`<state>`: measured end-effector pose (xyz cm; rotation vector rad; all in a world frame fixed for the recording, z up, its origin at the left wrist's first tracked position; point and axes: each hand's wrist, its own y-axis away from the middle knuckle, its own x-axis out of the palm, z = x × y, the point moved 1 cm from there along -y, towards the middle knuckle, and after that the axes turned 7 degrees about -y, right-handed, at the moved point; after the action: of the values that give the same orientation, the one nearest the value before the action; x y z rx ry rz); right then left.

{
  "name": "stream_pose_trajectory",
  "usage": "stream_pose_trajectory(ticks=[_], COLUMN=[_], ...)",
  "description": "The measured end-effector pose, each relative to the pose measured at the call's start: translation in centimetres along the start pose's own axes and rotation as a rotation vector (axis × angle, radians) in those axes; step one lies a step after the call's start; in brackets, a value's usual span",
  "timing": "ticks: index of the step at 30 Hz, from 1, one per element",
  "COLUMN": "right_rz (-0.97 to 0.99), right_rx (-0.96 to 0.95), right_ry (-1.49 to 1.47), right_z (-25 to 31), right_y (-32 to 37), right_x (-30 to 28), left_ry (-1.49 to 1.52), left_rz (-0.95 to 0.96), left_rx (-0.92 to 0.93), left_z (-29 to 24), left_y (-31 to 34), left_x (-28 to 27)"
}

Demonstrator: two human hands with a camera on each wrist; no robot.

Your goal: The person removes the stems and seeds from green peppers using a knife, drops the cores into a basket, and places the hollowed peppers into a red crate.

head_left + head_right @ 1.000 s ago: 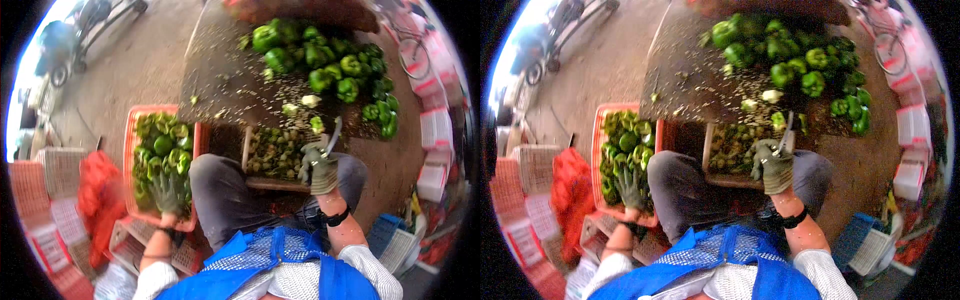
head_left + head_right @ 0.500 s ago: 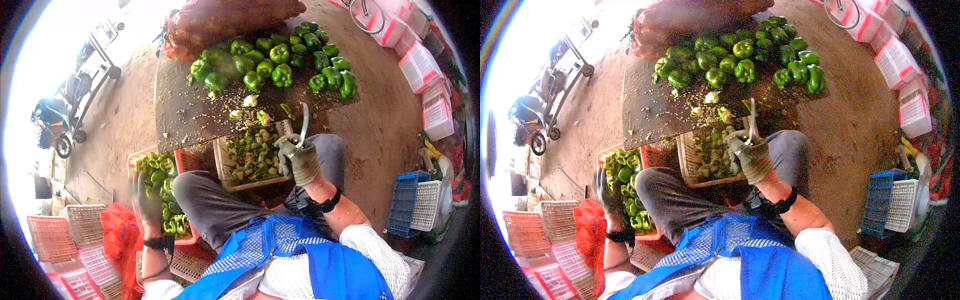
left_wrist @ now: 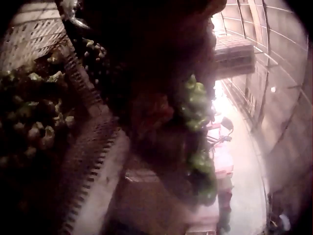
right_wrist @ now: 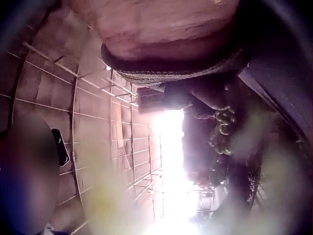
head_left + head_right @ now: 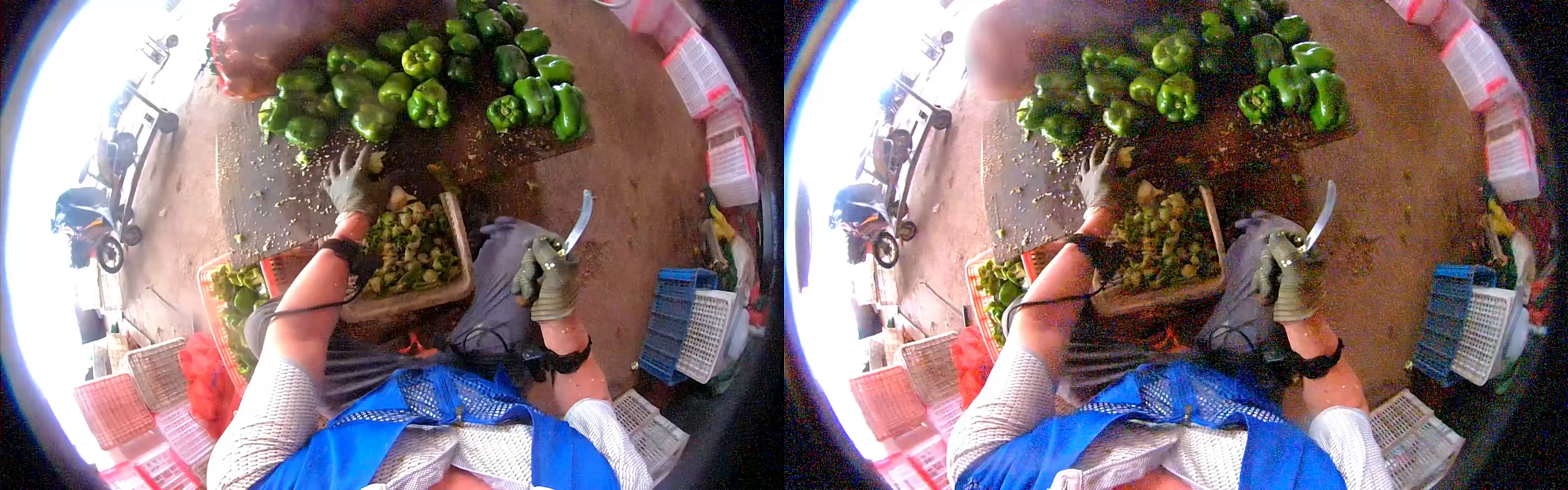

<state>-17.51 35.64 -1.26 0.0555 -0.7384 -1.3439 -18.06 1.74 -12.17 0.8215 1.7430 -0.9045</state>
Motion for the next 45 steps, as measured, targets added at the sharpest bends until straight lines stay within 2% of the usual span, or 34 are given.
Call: stream_pose_trajectory(ticks=[2, 3, 5, 6, 9, 12, 13, 16, 18, 20, 22, 25, 26, 28, 30, 32, 33, 35, 36, 38, 40, 42, 43, 44, 45], right_rz=[-0.001, 0.059, 0.037, 0.033, 0.039, 0.067, 0.073, 0.044, 0.061, 0.056, 0.029, 0.127, 0.12, 0.11, 0.092, 0.061, 0.093, 0.087, 0.07, 0.133, 0.149, 0.106, 0.07, 0.113, 0.159], right_rx=[-0.047, -0.018, 0.0, 0.004, 0.041, 0.068, 0.068, 0.045, 0.038, 0.03, -0.004, -0.081, -0.074, -0.12, -0.151, -0.102, -0.092, 0.014, 0.059, 0.078, 0.121, 0.16, 0.171, 0.232, 0.291], right_ry=[0.008, 0.007, 0.009, 0.011, 0.045, 0.05, 0.041, 0.034, -0.003, 0.007, 0.085, 0.104, 0.128, 0.147, 0.18, 0.13, 0.158, 0.178, 0.203, 0.199, 0.199, 0.229, 0.25, 0.3, 0.351], right_z=[0.0, 0.4, 0.5, 0.4, -0.3, -0.5, -0.5, -0.4, -0.6, -0.8, -1.0, -2.1, -1.7, -3.1, -4.7, -4.3, -4.4, -4.8, -4.9, -5.8, -6.4, -7.2, -7.6, -8.0, -8.4], right_y=[-1.6, -2.5, -3.8, -4.6, -6.2, -6.5, -6.5, -5.9, -5.8, -5.7, -5.9, -6.7, -6.1, -7.8, -8.8, -7.2, -7.4, -8.2, -8.5, -9.7, -10.0, -9.4, -9.0, -10.1, -11.4], right_x=[0.5, 1.1, 2.0, 2.6, 3.9, 4.0, 3.9, 3.2, 2.5, 2.4, 2.8, 2.0, 2.7, 1.1, 0.2, 2.4, 2.1, 2.2, 2.2, 1.6, 1.8, 3.2, 3.9, 3.3, 2.6], left_ry=[0.181, 0.17, 0.197, 0.25, 0.479, 0.437, 0.395, 0.095, 0.063, -0.175, 0.226, 0.065, 0.041, -0.034, 0.221, 0.56, 0.613, 0.617, 0.56, -0.092, -0.09, -0.158, -0.29, -0.216, -0.288], left_rz=[0.008, -0.216, -0.136, -0.085, 0.152, 0.132, 0.176, 0.006, -0.081, -0.242, 0.108, 0.396, 0.42, 0.424, 0.001, -0.023, -0.01, -0.135, -0.267, -0.334, -0.347, -0.414, -0.392, -0.331, -0.098], left_rx=[0.051, 0.223, 0.354, 0.385, 0.335, 0.5, 0.489, 0.611, 0.707, 0.896, 0.679, 0.507, 0.417, 0.204, 0.455, 0.236, 0.029, -0.227, -0.268, -0.501, -1.156, -1.321, -1.362, -1.472, -1.529], left_z=[1.3, 1.6, 3.2, 2.9, 3.0, 2.1, 1.6, -1.7, -3.2, -7.0, -7.7, -8.1, -6.4, -3.5, 0.9, 5.6, 8.8, 14.3, 16.3, 23.2, 23.7, 26.5, 27.3, 28.3, 27.9], left_y=[-0.9, -0.8, -0.7, -0.4, 2.4, 4.5, 5.1, 4.5, 2.9, 1.0, 0.1, -0.2, 0.5, 2.0, 5.7, 9.9, 13.2, 20.8, 25.1, 36.2, 45.5, 57.0, 61.7, 66.0, 68.3], left_x=[2.2, 2.8, 4.2, 3.0, 2.4, 0.8, -0.5, -3.0, -2.5, -2.2, 2.4, 1.8, 4.9, 3.4, -5.9, -13.5, -16.3, -22.0, -25.0, -29.2, -33.2, -33.9, -33.8, -33.0, -33.5])
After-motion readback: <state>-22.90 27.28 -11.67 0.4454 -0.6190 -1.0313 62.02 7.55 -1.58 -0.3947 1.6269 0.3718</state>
